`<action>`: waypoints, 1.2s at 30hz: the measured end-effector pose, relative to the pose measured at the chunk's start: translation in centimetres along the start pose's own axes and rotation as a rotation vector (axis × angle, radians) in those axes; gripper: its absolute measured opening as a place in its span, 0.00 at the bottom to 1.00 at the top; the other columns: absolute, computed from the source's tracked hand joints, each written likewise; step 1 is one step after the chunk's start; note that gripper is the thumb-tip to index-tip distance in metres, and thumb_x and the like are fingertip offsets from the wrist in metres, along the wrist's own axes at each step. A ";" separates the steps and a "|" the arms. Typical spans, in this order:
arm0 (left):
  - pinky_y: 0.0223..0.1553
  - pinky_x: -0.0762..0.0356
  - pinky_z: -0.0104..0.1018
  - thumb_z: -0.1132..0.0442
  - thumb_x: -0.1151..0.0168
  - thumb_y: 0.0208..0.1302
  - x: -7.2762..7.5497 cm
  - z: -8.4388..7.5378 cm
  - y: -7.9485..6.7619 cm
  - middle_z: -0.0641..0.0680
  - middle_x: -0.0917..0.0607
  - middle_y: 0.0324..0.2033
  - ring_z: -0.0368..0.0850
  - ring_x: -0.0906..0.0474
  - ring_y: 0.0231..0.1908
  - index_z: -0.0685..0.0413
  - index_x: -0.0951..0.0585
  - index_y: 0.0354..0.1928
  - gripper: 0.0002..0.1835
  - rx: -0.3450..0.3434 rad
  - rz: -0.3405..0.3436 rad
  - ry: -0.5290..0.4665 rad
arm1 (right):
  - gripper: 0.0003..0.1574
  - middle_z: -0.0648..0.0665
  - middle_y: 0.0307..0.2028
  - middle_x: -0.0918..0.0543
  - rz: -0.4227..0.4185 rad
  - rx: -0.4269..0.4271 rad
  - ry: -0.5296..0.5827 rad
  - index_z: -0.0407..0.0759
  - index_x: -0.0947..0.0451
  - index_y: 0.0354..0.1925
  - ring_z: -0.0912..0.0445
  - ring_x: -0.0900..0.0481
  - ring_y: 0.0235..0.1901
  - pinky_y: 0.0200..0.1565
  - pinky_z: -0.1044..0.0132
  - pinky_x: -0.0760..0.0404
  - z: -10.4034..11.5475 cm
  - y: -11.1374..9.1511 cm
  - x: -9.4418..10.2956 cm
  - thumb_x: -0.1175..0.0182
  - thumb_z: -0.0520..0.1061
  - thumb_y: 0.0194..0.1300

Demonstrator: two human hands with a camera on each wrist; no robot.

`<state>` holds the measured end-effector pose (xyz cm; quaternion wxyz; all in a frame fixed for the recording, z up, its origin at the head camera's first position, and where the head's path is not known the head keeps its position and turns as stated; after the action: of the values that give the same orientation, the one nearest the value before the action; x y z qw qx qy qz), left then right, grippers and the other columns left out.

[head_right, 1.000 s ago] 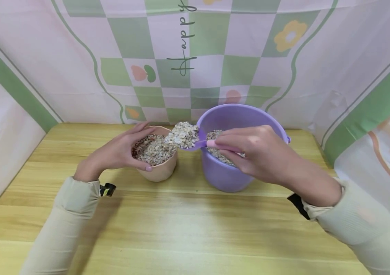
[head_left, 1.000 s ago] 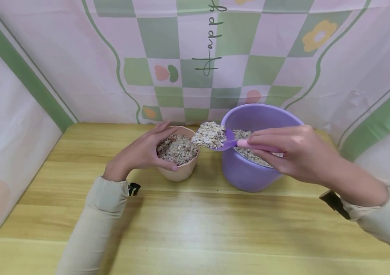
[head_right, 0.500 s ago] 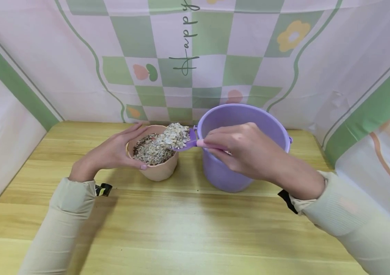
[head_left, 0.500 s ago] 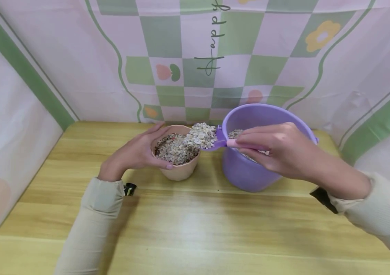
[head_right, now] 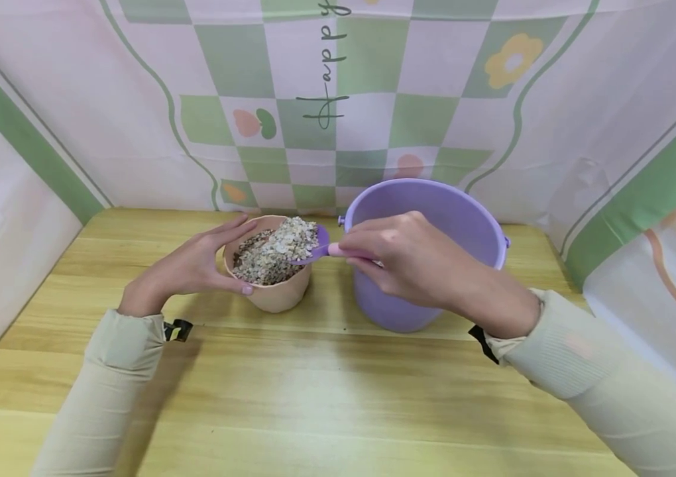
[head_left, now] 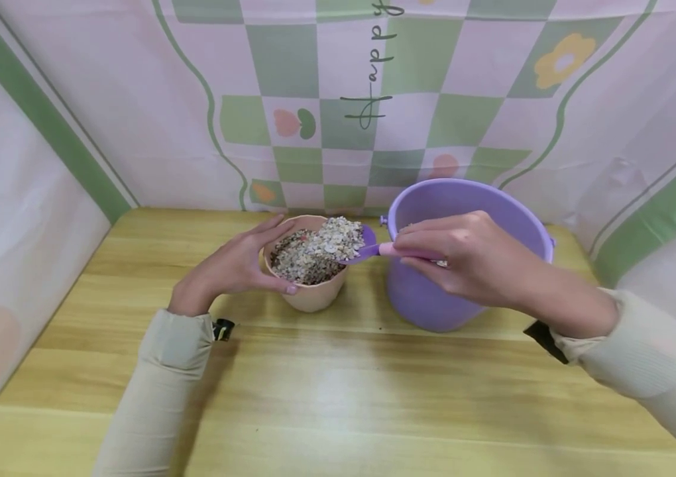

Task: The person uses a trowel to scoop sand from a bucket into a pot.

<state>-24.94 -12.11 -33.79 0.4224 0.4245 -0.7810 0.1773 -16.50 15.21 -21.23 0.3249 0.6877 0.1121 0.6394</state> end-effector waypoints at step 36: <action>0.69 0.43 0.61 0.29 0.25 0.42 0.0 0.6 -0.1 0.50 0.50 0.78 0.61 0.48 0.73 0.40 0.44 0.78 0.62 0.015 -0.021 0.023 | 0.06 0.55 0.24 0.18 0.189 -0.073 0.008 0.45 0.17 0.29 0.65 0.22 0.24 0.27 0.66 0.21 -0.8 3.0 -3.8 0.32 0.37 0.63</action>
<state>-25.19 -12.55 -34.13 0.4301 0.4338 -0.7701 0.1838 -18.69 10.99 -22.52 0.2874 0.6804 0.0249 0.6737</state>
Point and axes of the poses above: each hand's wrist, its own y-axis towards the middle knuckle, its own x-axis out of the back of the hand, z = x × y, the point moved 5 cm from there along y, towards the middle knuckle
